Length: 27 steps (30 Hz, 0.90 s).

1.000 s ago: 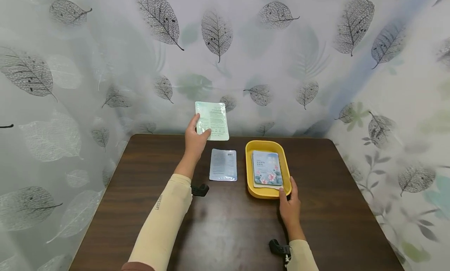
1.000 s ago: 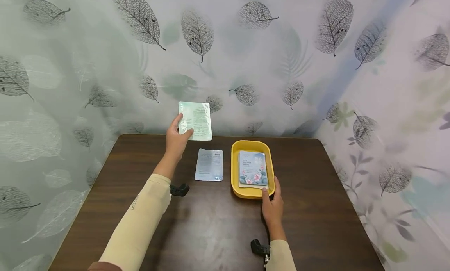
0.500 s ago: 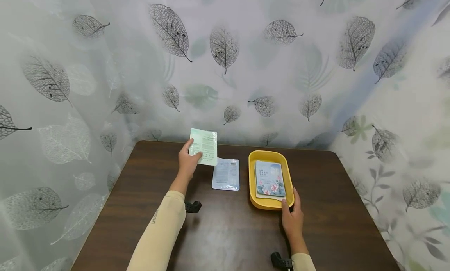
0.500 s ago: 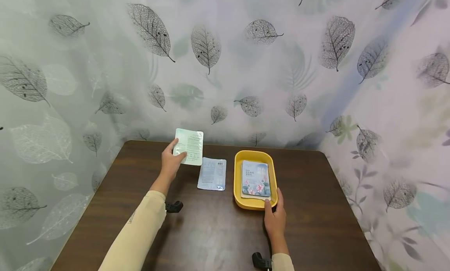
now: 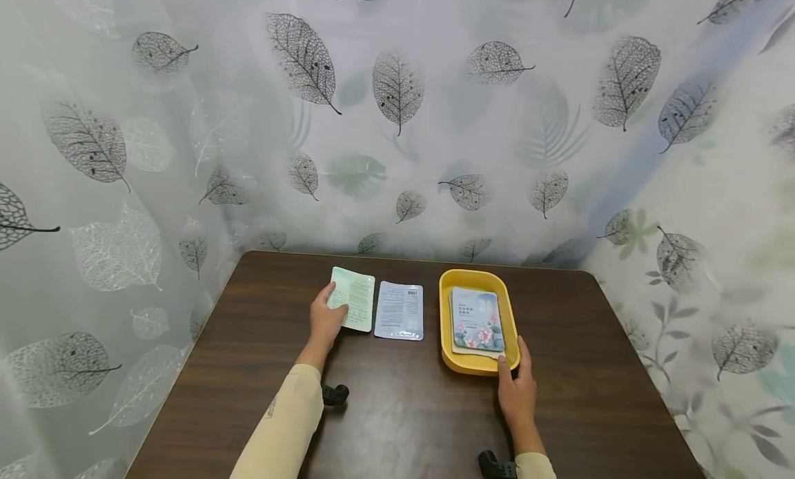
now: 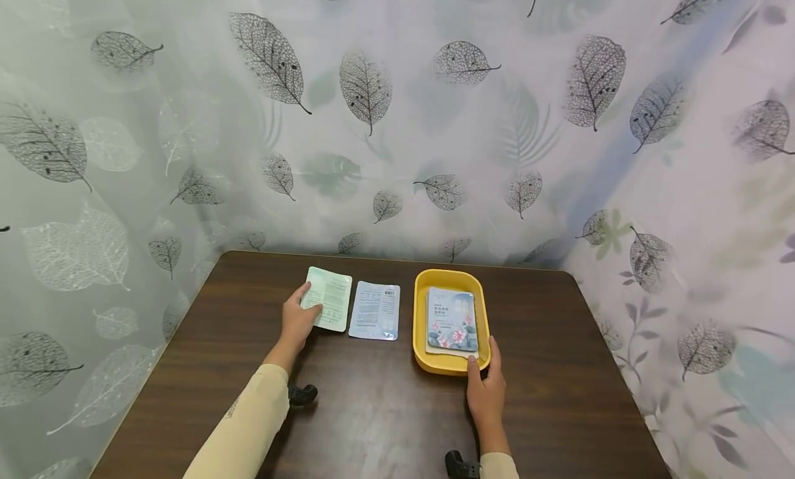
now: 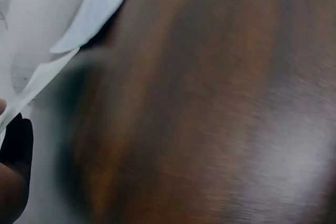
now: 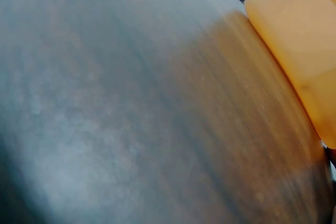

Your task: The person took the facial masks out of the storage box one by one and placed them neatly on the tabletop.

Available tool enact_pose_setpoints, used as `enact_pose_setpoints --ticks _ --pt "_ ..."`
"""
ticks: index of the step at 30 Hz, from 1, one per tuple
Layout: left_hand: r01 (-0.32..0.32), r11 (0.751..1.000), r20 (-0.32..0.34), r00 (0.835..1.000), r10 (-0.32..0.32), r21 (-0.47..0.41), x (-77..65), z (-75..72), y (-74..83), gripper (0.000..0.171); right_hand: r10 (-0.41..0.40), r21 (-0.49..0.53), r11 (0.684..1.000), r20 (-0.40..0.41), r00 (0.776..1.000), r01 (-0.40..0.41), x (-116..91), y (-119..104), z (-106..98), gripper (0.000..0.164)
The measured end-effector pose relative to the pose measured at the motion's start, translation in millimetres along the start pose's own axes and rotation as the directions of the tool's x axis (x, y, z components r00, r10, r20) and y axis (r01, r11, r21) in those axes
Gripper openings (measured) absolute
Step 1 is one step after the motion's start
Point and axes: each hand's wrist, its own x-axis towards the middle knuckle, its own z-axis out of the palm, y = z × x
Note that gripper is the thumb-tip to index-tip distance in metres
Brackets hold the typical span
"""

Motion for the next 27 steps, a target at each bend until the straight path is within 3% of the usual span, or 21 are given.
enact_pose_setpoints --ticks 5,10,13,17,21,24,27 --pt "-0.048 0.991 -0.019 0.999 0.051 0.127 -2.2 0.2 -13.1 0.072 0.003 -0.003 1.000 0.004 1.000 -0.003 1.1 -3.1 -0.2 0.068" --pt "-0.129 0.942 -0.018 0.990 0.142 0.311 -1.8 -0.4 -19.7 0.071 0.009 0.001 1.000 0.004 1.000 -0.009 1.4 -4.9 -0.1 0.067" --pt "-0.155 0.885 0.013 0.986 0.167 0.439 -2.3 -1.0 -22.6 0.070 0.005 0.003 1.000 -0.001 1.000 -0.005 1.4 -4.1 -0.1 0.067" --pt "-0.181 0.780 0.064 0.982 0.178 0.599 -4.4 -2.4 -30.7 0.068 0.000 0.003 1.000 -0.002 1.000 0.000 0.9 -2.5 -0.3 0.067" --pt "-0.238 0.689 0.112 0.968 0.223 0.685 -7.7 -2.3 -40.0 0.066 0.010 0.001 1.000 -0.001 1.000 -0.010 -0.2 -0.7 -0.6 0.067" --pt "-0.259 0.654 0.124 0.961 0.246 0.711 -8.2 -0.4 -44.7 0.065 0.014 -0.005 1.000 0.002 1.000 -0.014 -0.2 -0.7 -1.0 0.067" --pt "-0.248 0.641 0.130 0.965 0.226 0.726 -8.2 2.2 -45.4 0.066 0.011 -0.014 1.000 -0.004 1.000 -0.011 0.2 -0.5 -2.1 0.068"
